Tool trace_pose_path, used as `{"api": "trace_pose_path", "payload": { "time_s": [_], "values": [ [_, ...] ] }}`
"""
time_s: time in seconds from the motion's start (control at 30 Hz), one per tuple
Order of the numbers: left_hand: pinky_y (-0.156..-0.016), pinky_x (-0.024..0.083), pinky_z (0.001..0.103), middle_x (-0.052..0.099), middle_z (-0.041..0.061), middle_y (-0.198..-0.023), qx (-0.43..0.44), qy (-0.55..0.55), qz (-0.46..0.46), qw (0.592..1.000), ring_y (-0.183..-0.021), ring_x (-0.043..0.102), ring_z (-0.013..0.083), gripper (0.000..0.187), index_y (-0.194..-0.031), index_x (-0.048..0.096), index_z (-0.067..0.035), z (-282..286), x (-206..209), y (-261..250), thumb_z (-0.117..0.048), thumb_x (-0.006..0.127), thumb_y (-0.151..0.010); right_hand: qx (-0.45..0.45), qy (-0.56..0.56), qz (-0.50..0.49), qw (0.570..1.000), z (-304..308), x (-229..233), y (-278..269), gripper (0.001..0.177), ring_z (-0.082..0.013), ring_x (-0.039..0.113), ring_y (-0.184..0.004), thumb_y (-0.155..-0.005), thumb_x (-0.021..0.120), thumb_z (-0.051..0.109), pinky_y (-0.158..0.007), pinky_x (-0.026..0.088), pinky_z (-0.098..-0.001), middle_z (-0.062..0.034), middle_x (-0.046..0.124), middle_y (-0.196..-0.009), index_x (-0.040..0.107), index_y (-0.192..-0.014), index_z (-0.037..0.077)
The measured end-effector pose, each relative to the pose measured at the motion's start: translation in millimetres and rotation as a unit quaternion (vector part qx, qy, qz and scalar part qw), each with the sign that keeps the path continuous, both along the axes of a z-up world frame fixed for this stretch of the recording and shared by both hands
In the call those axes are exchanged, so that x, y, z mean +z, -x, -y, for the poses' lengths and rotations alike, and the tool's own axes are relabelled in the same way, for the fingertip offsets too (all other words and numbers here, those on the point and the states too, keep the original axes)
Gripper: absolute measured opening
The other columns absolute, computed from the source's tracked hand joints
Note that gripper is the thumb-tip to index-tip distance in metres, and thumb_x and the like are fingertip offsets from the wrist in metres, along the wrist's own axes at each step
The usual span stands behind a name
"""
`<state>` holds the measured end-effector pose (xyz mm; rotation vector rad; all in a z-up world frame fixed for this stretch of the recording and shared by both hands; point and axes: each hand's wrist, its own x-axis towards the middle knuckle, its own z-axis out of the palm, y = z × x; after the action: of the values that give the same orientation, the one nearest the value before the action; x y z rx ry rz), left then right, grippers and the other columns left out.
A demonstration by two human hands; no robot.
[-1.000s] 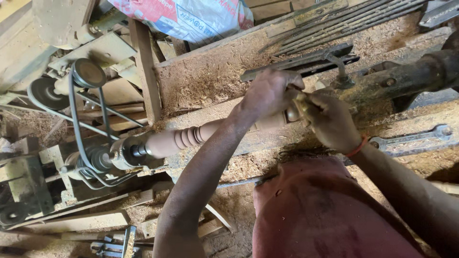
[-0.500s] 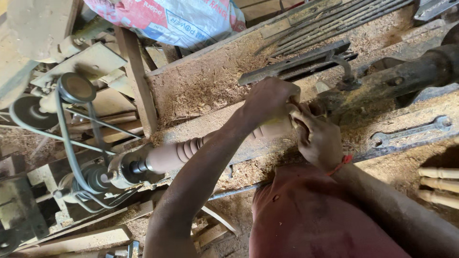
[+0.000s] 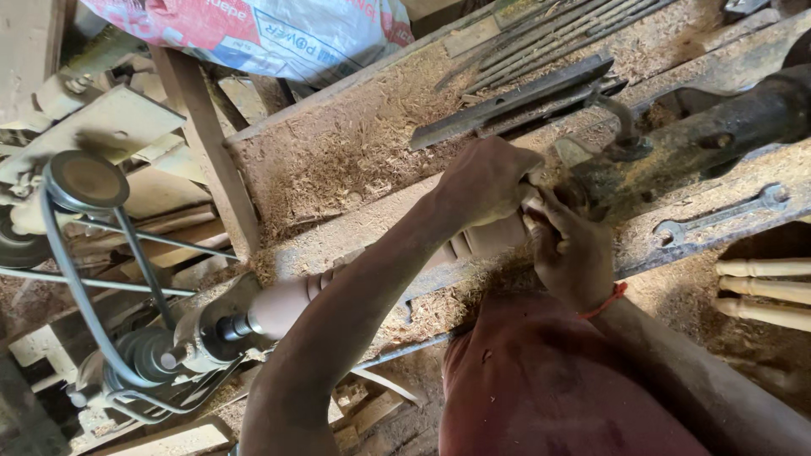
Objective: The person sands a decorative wooden post rotating on a lathe by holding sandpaper against the wood with both hands.
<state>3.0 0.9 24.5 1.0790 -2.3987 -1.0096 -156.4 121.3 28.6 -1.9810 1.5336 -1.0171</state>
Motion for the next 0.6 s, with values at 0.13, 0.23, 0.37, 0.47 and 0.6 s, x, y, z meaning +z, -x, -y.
{"api": "trace_pose_path", "payload": {
  "time_s": [0.13,0.23,0.37,0.47,0.6],
  "values": [
    [-0.062,0.061,0.035,0.077,0.009,-0.08,-0.002,-0.057,0.059,0.997,-0.065,0.072,0.0175,0.018,-0.099,0.075,-0.006,3,3,0,-0.017,0.081,-0.086,-0.034,-0.066,-0.019,0.997,4,15,-6,0.049,-0.0257,0.076,-0.08,-0.094,0.061,-0.004,-0.064,0.061,-0.0332,-0.0192,0.076,-0.105,0.061,-0.143,-0.002],
    [-0.067,0.061,0.035,0.078,0.008,-0.085,-0.004,-0.004,-0.013,1.0,-0.067,0.073,0.0163,0.021,-0.097,0.075,-0.006,7,4,-2,-0.016,0.083,-0.08,-0.061,-0.092,-0.049,0.993,8,21,-9,0.049,-0.0246,0.074,-0.066,-0.091,0.062,-0.002,-0.058,0.058,-0.0354,-0.0168,0.078,-0.096,0.066,-0.14,0.002],
    [-0.063,0.059,0.034,0.077,0.006,-0.083,0.004,-0.075,0.006,0.997,-0.066,0.072,0.0151,0.013,-0.091,0.075,-0.009,10,1,-1,-0.016,0.082,-0.084,-0.046,-0.1,-0.074,0.991,11,22,-6,0.033,-0.0229,0.07,-0.06,-0.096,0.061,0.005,-0.055,0.055,-0.0357,-0.0146,0.076,-0.086,0.072,-0.127,0.004],
    [-0.061,0.057,0.034,0.077,0.006,-0.081,0.018,-0.098,0.037,0.994,-0.066,0.07,0.0151,0.011,-0.086,0.073,-0.009,15,0,-2,-0.017,0.082,-0.085,-0.034,-0.133,-0.101,0.985,22,20,-4,0.025,-0.0203,0.063,-0.049,-0.098,0.06,0.009,-0.048,0.05,-0.0359,-0.0125,0.074,-0.076,0.077,-0.116,0.005],
    [-0.058,0.053,0.035,0.076,0.007,-0.077,0.028,-0.065,0.023,0.997,-0.064,0.067,0.0165,0.014,-0.079,0.072,-0.009,22,6,-2,-0.016,0.083,-0.084,-0.02,-0.258,-0.038,0.965,45,24,7,0.023,-0.014,0.058,-0.042,-0.101,0.059,0.013,-0.039,0.046,-0.0331,-0.0095,0.072,-0.069,0.077,-0.114,0.007]
  ]
}}
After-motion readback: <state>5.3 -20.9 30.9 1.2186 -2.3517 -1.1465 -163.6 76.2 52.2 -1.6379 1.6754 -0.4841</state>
